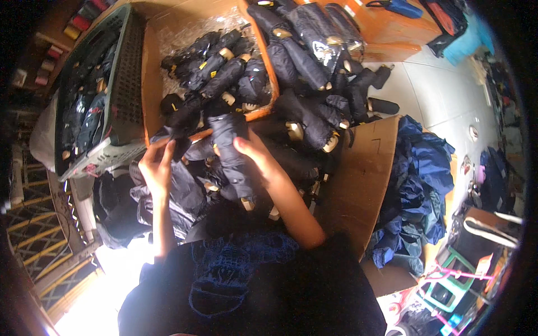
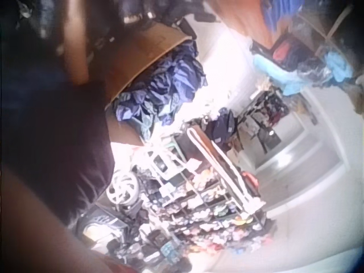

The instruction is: The person folds black umbrellas and places them into a cardboard box. The person repeatedly picks up umbrellas, folds them, and arranges them inside the box.

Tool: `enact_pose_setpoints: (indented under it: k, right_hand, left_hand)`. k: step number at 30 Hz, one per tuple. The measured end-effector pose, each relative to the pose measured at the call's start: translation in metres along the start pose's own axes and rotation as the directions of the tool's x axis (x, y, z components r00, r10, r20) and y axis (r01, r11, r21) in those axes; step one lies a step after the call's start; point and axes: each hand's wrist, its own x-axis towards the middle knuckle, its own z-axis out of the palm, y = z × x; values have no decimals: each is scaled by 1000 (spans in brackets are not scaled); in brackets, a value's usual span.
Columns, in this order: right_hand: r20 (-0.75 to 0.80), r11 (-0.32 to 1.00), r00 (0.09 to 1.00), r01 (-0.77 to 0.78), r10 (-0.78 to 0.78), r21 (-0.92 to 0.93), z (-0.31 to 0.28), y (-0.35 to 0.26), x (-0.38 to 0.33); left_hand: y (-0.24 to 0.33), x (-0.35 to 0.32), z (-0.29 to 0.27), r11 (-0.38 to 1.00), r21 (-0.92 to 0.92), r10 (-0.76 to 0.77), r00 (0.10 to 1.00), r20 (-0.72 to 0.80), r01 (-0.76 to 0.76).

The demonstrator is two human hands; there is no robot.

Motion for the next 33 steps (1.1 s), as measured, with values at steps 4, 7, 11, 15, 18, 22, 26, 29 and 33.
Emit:
enact_pose_setpoints:
  k: [4, 7, 11, 15, 18, 22, 26, 29, 33]
  right_hand:
    - [-276, 992, 955, -119, 104, -35, 1, 9, -20]
    - [-105, 970, 986, -151, 133, -192, -17, 1, -19]
    - [91, 970, 980, -160, 179, -184, -11, -13, -14]
    - [94, 893, 977, -135, 193, -430, -10, -17, -14]
    - [86, 843, 978, -116, 188, -524, -3, -18, -14]
    - [8, 835, 997, -56, 72, -548, -3, -12, -10]
    - [-107, 857, 994, -86, 36, -508, 4, -8, -10]
    - [-219, 904, 970, -187, 108, -384, 11, -10, -10]
    - [-164, 854, 984, -28, -68, -520, 16, -5, -8]
  left_hand:
    - [17, 2, 16, 999, 30, -27, 994, 110, 24]
    - [33, 3, 27, 986, 47, 154, 980, 126, -161]
    - [47, -2, 29, 988, 48, 137, 981, 136, -145]
    - [62, -5, 29, 980, 51, 185, 975, 121, -192]
    - [67, -5, 26, 984, 58, 159, 977, 140, -169]
    - [67, -7, 20, 983, 90, 141, 968, 209, -162]
    - [54, -10, 19, 979, 47, 183, 957, 225, -199]
    - [55, -11, 17, 994, 6, 105, 964, 246, -109]
    - [44, -21, 20, 994, -108, -1, 969, 247, 29]
